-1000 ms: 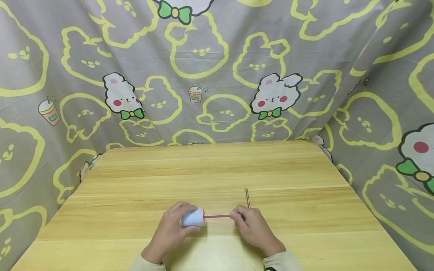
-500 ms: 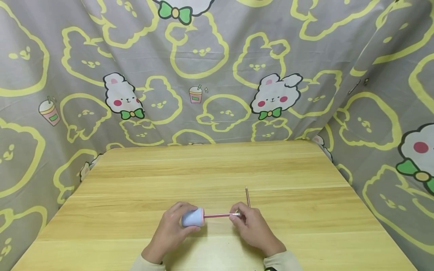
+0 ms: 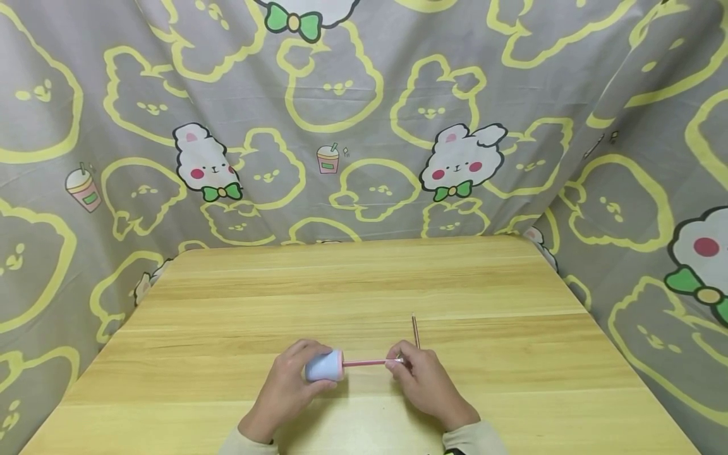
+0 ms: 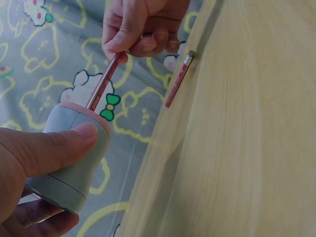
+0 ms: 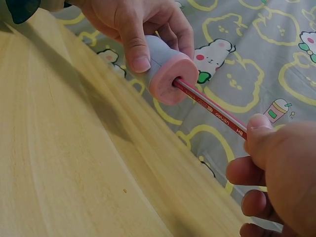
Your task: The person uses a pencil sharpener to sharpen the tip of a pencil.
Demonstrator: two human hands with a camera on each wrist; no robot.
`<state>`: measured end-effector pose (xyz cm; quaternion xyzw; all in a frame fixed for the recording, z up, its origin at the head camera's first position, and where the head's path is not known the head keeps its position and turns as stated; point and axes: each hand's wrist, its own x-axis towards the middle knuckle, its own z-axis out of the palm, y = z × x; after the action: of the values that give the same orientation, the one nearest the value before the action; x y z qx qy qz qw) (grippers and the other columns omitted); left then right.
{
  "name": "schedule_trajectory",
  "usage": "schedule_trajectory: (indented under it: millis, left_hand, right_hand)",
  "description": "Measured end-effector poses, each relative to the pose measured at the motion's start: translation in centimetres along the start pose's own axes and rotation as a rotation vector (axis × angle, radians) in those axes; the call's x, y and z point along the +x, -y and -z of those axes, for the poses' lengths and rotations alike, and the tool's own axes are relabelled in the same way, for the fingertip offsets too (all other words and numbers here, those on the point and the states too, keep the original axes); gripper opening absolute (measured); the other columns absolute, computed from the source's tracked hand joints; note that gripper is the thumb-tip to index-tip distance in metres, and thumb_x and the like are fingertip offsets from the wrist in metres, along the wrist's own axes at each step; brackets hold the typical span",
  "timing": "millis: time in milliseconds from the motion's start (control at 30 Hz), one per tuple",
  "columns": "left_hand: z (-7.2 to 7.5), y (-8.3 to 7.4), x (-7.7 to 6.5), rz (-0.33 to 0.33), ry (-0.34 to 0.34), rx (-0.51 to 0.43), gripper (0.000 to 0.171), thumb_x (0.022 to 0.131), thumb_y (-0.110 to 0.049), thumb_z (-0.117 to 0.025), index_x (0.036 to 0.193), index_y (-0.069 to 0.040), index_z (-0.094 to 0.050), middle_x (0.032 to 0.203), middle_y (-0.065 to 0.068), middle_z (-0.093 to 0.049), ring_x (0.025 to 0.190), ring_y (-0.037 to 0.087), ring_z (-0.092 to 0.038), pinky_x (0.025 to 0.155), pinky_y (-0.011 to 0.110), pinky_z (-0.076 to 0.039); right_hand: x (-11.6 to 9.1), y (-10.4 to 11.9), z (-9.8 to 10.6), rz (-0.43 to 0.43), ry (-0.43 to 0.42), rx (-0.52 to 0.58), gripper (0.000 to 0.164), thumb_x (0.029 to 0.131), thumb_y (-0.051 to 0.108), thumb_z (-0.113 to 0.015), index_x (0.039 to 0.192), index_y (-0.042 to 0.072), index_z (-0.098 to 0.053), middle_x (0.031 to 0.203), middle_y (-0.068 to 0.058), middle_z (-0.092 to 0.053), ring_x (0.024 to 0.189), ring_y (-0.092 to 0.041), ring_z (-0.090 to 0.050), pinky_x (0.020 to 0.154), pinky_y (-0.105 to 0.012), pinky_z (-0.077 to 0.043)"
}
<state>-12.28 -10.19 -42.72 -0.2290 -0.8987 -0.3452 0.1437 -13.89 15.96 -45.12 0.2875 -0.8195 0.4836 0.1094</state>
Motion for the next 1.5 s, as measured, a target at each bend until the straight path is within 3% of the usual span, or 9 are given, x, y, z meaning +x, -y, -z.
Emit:
schedule_trajectory:
  millis: [467,767,1033,1200,1367,1500]
  left_hand:
    - [-0.09,0.04,-0.01,0.006,0.004,-0.008,0.045,0.068,-0.012,-0.088,0.107,-0.006,-0.068,0.106,0.008,-0.062,0.092,0.026,-0.063,0.072,0.032,-0.056]
    - [0.05,-0.19,0.01,0.022,0.005,-0.003,0.045,0.068,-0.013,-0.088,0.107,-0.006,-0.069,0.106,0.008,-0.063,0.092,0.026,-0.063,0.073,0.034,-0.056]
    - [0.15,-0.12,-0.02,0.016,-0.004,0.002,0.045,0.067,-0.013,-0.089,0.107,-0.006,-0.069,0.106,0.008,-0.063,0.093,0.026,-0.064,0.073,0.034,-0.057]
    - [0.18,-0.02,-0.01,0.011,-0.004,0.003,0.045,0.067,-0.013,-0.089,0.107,-0.006,-0.068,0.107,0.008,-0.063,0.093,0.026,-0.063,0.073,0.034,-0.057]
    - [0.16,0.04,-0.07,0.005,-0.009,0.002,0.045,0.067,-0.012,-0.089,0.107,-0.006,-0.068,0.106,0.007,-0.063,0.092,0.026,-0.063,0.073,0.033,-0.056]
    - [0.09,0.1,-0.07,0.007,-0.011,0.0,0.045,0.067,-0.012,-0.089,0.106,-0.006,-0.068,0.106,0.007,-0.063,0.092,0.025,-0.063,0.071,0.033,-0.056]
  right_hand:
    - [-0.02,-0.06,0.11,-0.01,0.018,-0.016,0.011,0.096,0.002,-0.058,0.086,0.006,-0.06,0.062,0.007,-0.053,0.053,0.004,-0.039,0.041,-0.02,-0.038]
    - [0.05,0.18,0.25,-0.027,0.026,-0.014,0.012,0.097,0.005,-0.057,0.085,0.006,-0.061,0.063,0.008,-0.053,0.054,0.004,-0.04,0.042,-0.02,-0.038]
    - [0.06,0.37,0.16,-0.006,0.023,-0.017,0.022,0.098,0.003,-0.055,0.077,0.009,-0.059,0.059,0.017,-0.044,0.051,0.006,-0.034,0.044,-0.02,-0.039]
    - [0.04,0.33,0.2,-0.037,0.021,-0.007,0.018,0.099,0.007,-0.055,0.085,0.007,-0.066,0.058,0.011,-0.049,0.051,0.005,-0.036,0.042,-0.02,-0.038]
    - [-0.06,0.51,0.27,-0.091,0.04,0.021,0.006,0.096,0.009,-0.061,0.099,0.008,-0.066,0.063,0.013,-0.048,0.052,0.003,-0.039,0.042,-0.02,-0.037]
    - [-0.08,0.37,0.21,-0.046,0.028,0.032,0.005,0.094,0.004,-0.062,0.096,0.009,-0.062,0.065,0.013,-0.046,0.054,0.003,-0.037,0.042,-0.019,-0.036]
